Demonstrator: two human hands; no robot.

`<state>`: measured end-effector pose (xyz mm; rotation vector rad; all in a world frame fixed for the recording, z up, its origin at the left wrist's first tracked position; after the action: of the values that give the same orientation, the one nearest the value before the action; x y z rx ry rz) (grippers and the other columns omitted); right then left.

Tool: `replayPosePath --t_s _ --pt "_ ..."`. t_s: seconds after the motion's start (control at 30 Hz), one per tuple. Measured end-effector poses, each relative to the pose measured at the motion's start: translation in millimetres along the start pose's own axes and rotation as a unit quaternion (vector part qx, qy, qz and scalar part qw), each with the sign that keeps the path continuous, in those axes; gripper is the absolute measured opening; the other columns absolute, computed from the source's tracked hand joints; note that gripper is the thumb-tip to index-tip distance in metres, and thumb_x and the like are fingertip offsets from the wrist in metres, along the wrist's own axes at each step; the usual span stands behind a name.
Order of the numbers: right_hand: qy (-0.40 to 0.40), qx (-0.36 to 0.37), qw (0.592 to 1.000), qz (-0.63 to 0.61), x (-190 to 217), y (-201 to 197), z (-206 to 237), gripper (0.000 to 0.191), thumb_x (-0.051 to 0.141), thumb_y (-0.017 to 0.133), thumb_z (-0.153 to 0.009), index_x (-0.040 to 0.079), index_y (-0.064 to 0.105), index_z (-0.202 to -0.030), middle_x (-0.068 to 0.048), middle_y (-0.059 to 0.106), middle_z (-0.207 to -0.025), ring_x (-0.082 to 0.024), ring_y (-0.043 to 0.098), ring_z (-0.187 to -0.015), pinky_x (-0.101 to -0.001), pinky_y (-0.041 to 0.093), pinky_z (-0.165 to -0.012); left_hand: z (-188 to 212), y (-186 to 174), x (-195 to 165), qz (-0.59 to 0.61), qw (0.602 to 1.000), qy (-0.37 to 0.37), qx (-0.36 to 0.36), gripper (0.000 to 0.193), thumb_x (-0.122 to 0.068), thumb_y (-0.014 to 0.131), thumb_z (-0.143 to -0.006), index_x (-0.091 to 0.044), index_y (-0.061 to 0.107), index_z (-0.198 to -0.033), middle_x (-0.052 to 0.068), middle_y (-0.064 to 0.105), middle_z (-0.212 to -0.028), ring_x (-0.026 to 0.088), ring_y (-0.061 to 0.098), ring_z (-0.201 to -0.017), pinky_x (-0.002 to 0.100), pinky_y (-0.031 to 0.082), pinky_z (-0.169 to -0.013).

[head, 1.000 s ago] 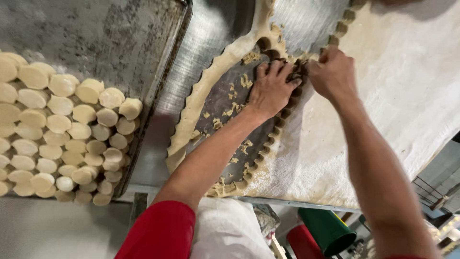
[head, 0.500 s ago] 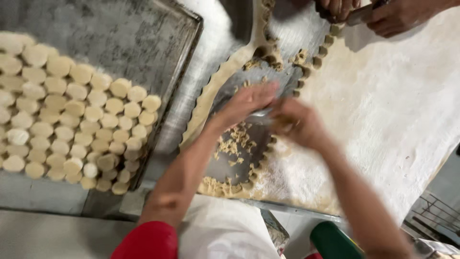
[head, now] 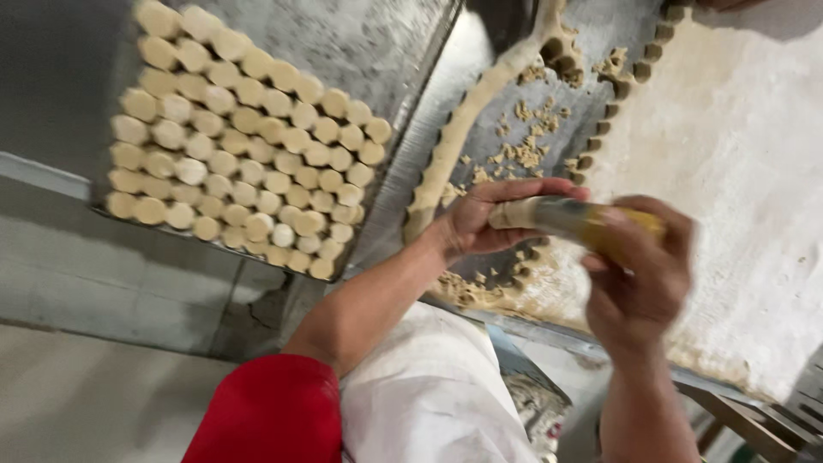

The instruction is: The person uses a cylindrical metal cutter to cut small circular dough pieces from a large sheet on a metal table and places them onto a metal tray.

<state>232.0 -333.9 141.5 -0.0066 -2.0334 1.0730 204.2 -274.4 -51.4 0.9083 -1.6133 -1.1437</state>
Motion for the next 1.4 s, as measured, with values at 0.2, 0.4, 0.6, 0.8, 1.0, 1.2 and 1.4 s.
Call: replayPosePath --t_s 0.2,0.4,0.6,0.8,1.0,1.2,1.4 --pt "0.06 -0.171 0.983 -0.04 9.3 -29.8 7.4 0.038 0.037 0.062 -0.107 0.007 0.056 -0.131 -0.009 0.064 -0.115 -0.006 0.057 -0.068 -0.0171 0.049 -0.047 1.4 44.0 -19.7 0.025 1.0 0.002 0.014 0.037 -0.018 0.055 -0.114 0.005 0.058 -0.143 0.022 0.055 -0.149 0.033 0.058 -0.137 0.046 0.049 -0.121" --pt "0.224 -0.227 0.932 -0.172 -10.0 -22.6 33.7 0.031 0.03 0.055 -0.122 0.007 0.052 -0.142 -0.005 0.063 -0.111 -0.004 0.055 -0.064 -0.0179 0.045 -0.046 10.7 58.3 -43.3 0.002 0.999 -0.003 -0.035 0.046 -0.018 0.063 -0.102 0.003 0.058 -0.142 0.022 0.053 -0.151 0.038 0.058 -0.137 0.044 0.052 -0.116" --pt "0.278 -0.225 0.92 -0.16 -15.5 -5.6 71.5 0.033 0.027 0.057 -0.119 0.008 0.051 -0.146 0.0 0.061 -0.114 -0.005 0.054 -0.07 -0.019 0.044 -0.05 44.5 79.6 -181.6 -0.396 0.878 -0.023 -0.266 0.059 -0.023 0.084 -0.084 0.007 0.064 -0.131 0.014 0.056 -0.159 0.033 0.064 -0.125 0.024 0.033 -0.056" --pt "0.4 -0.24 0.869 -0.164 -32.2 7.9 127.1 0.035 0.03 0.055 -0.113 0.01 0.053 -0.143 0.002 0.061 -0.096 -0.004 0.054 -0.068 -0.0196 0.044 -0.047 48.0 54.7 -241.4 -0.904 0.282 -0.194 -0.255 0.053 -0.006 0.082 -0.065 -0.008 0.076 -0.118 0.02 0.068 -0.124 0.034 0.067 -0.108 0.042 0.054 -0.096" --pt "0.422 -0.273 0.85 -0.158 -45.1 3.3 171.8 0.03 0.027 0.054 -0.119 0.011 0.054 -0.145 0.0 0.06 -0.094 -0.006 0.053 -0.069 -0.0197 0.043 -0.051 47.3 55.8 -251.1 -0.893 0.243 -0.235 -0.298 0.04 -0.005 0.073 -0.077 -0.006 0.077 -0.117 0.018 0.073 -0.114 0.032 0.073 -0.103 0.04 0.059 -0.098" --pt "0.532 -0.24 0.81 -0.055 -73.2 -9.0 210.2 0.027 0.017 0.069 -0.112 0.002 0.054 -0.128 -0.004 0.062 -0.098 -0.01 0.062 -0.072 -0.0226 0.052 -0.048 58.6 54.8 -258.1 -0.887 0.176 -0.29 -0.312 0.055 0.0 0.074 -0.072 -0.018 0.074 -0.124 0.016 0.068 -0.122 0.033 0.066 -0.11 0.041 0.048 -0.104" --pt "0.52 -0.2 0.827 -0.078 -106.6 -17.4 215.8 0.044 0.004 0.072 -0.094 0.011 0.031 -0.11 -0.011 0.052 -0.108 -0.016 0.068 -0.072 -0.0233 0.058 -0.047 68.8 72.8 -273.9 -0.914 0.131 -0.201 -0.327 0.037 -0.006 0.068 -0.088 -0.012 0.076 -0.123 0.016 0.065 -0.131 0.034 0.062 -0.123 0.043 0.05 -0.11"
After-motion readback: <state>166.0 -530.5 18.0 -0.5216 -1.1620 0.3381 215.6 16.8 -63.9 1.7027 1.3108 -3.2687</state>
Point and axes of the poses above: each hand's wrist, its own z-axis away from the middle knuckle, its own y-axis out of the palm, x = y × z, the point moved 7 cm from there along -z, towards the middle knuckle
